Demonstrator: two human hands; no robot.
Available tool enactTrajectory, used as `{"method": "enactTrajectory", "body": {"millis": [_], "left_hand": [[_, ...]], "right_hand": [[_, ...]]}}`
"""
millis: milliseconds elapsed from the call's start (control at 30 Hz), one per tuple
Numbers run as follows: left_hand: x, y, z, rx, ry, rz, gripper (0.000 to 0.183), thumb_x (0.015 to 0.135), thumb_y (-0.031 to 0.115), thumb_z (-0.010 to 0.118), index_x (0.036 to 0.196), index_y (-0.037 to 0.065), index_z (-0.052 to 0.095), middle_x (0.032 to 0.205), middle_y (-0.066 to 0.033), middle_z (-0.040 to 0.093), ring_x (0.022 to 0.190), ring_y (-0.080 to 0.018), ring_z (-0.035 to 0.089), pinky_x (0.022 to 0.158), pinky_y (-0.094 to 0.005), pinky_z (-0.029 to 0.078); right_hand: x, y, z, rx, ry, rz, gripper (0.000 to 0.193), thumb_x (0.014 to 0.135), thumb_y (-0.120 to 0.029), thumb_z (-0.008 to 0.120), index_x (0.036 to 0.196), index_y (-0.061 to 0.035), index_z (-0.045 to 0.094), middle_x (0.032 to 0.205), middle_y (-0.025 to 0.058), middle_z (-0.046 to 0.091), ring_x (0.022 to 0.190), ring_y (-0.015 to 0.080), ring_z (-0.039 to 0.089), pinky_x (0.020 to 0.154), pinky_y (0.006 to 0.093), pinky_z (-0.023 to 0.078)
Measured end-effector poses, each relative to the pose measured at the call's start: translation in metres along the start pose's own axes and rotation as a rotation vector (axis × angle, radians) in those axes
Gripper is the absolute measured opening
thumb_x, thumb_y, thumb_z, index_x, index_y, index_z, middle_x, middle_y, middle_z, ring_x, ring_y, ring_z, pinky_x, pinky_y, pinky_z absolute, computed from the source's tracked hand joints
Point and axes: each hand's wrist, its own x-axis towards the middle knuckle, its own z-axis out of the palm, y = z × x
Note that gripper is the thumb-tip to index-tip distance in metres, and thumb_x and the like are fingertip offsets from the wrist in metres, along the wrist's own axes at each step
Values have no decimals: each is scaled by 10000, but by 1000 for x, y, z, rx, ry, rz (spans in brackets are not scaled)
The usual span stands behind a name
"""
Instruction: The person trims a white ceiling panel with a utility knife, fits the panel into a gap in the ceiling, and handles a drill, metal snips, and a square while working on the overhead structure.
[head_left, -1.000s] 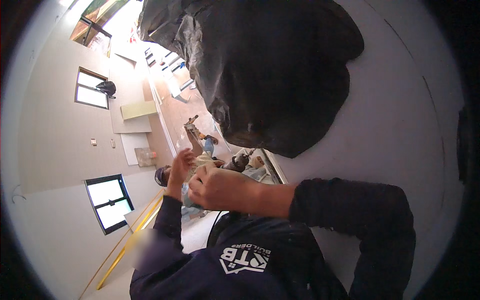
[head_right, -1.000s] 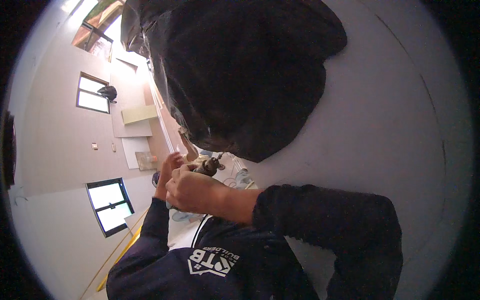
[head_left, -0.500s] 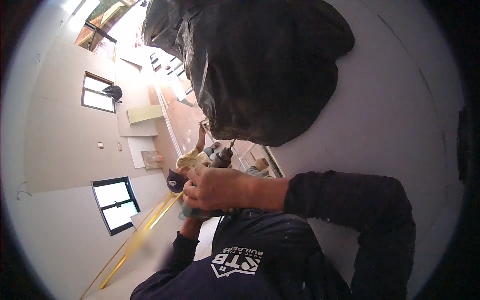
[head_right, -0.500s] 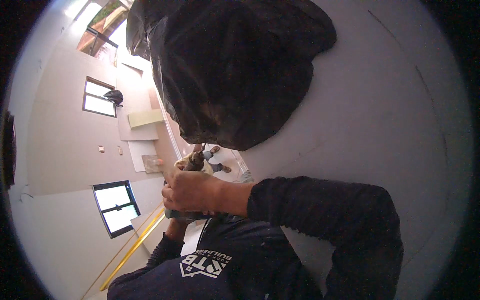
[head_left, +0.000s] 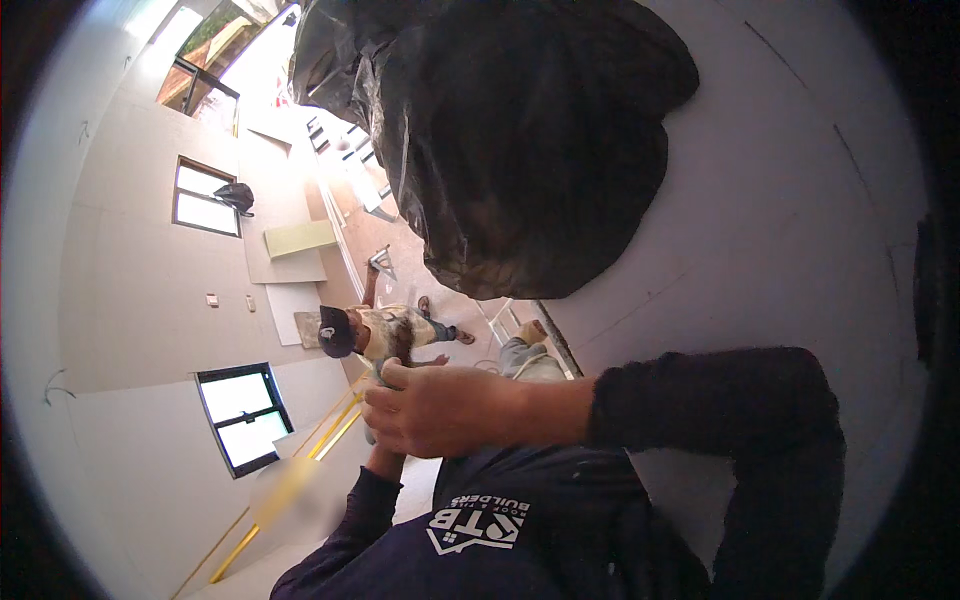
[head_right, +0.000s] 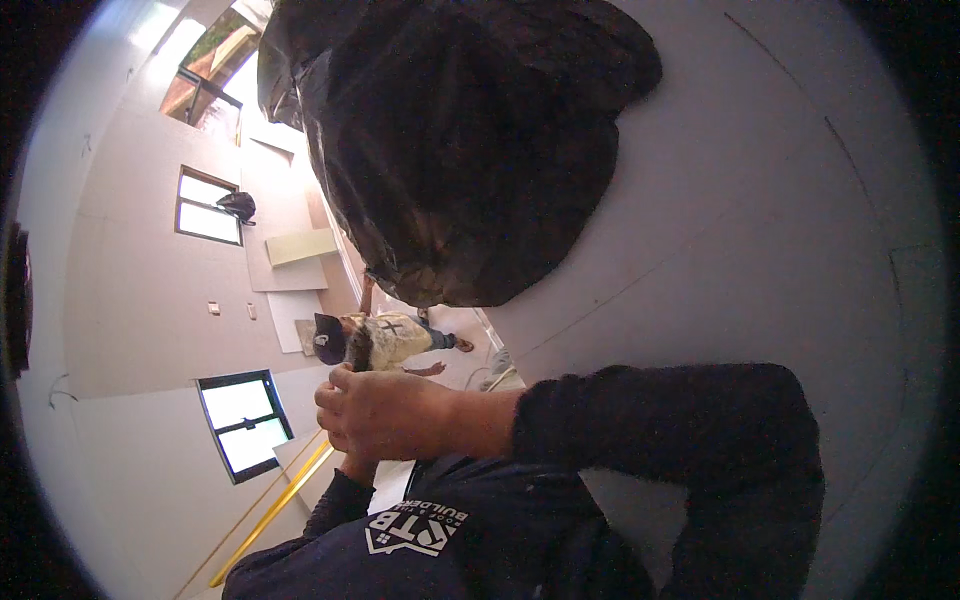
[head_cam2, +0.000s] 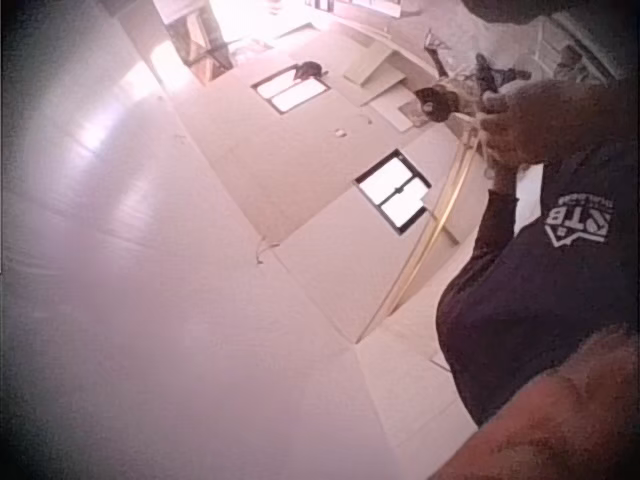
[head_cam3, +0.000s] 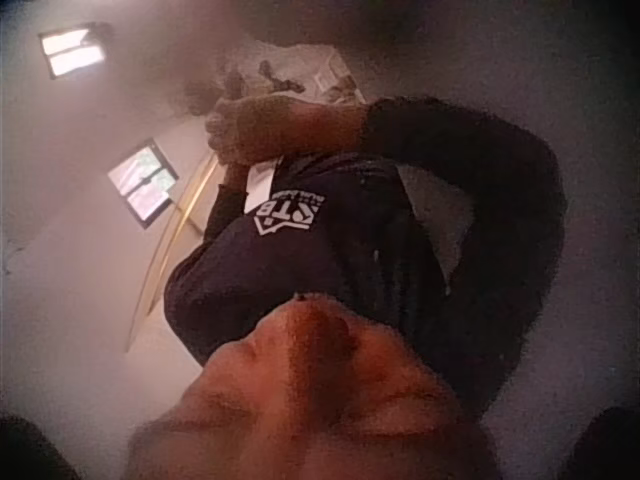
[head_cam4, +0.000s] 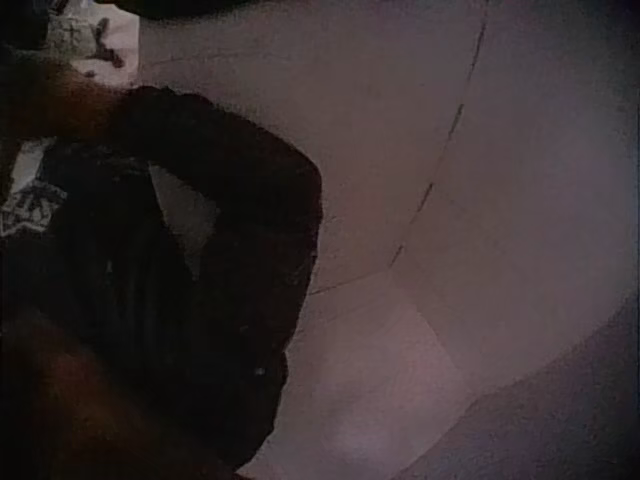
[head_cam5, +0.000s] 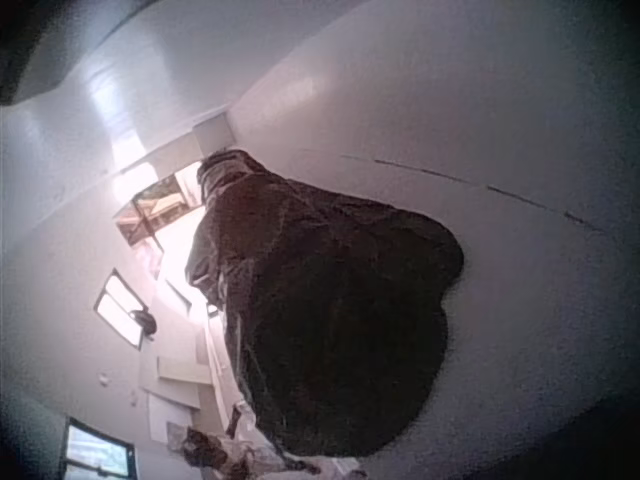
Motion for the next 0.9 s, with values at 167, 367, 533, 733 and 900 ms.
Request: {"method": "enactTrajectory", "body": {"millis": [167,367,533,733,900], "left_hand": [[18,10,-25,-154,-2,56,426,1064,492,627,1158,77,653,927,-14,569,823,-182,550,775,-365,478],[84,24,-122,-519,58,139,470,997,518,656,1105,62,625,901,-14,540,816,-187,538,793,-381,488],[115,28,-173,-477,166,196,546,968,566,651,1100,37,611,911,-40,576,824,-210,581,814,-391,538],[156,30,-174,-272,261,5,944,881,959,552,1177,64,613,850,-11,618,656,-155,626,644,-349,563],[188,9,-227,-82,367,-153,529,969,570,746,1142,83,638,814,-49,639,637,-175,635,612,-376,569]], "right_hand": [[-33,-10,-42,-62,-119,50,152,927,-230,710,916,-85,752,990,50,749,1033,231,680,911,394,533],[-70,-20,-81,-1,-359,278,136,871,-193,727,917,-67,747,860,39,733,997,230,697,959,418,536],[-86,-41,-76,163,-350,424,230,946,-303,764,1039,-93,749,906,42,730,1015,251,707,1036,486,530],[-84,-55,-60,225,-423,503,287,996,-374,763,1128,-119,764,981,46,763,1082,265,730,1070,498,521],[-80,-63,-49,166,-363,444,290,953,-375,756,1061,-107,725,914,32,724,1001,238,706,1021,457,542]]}}
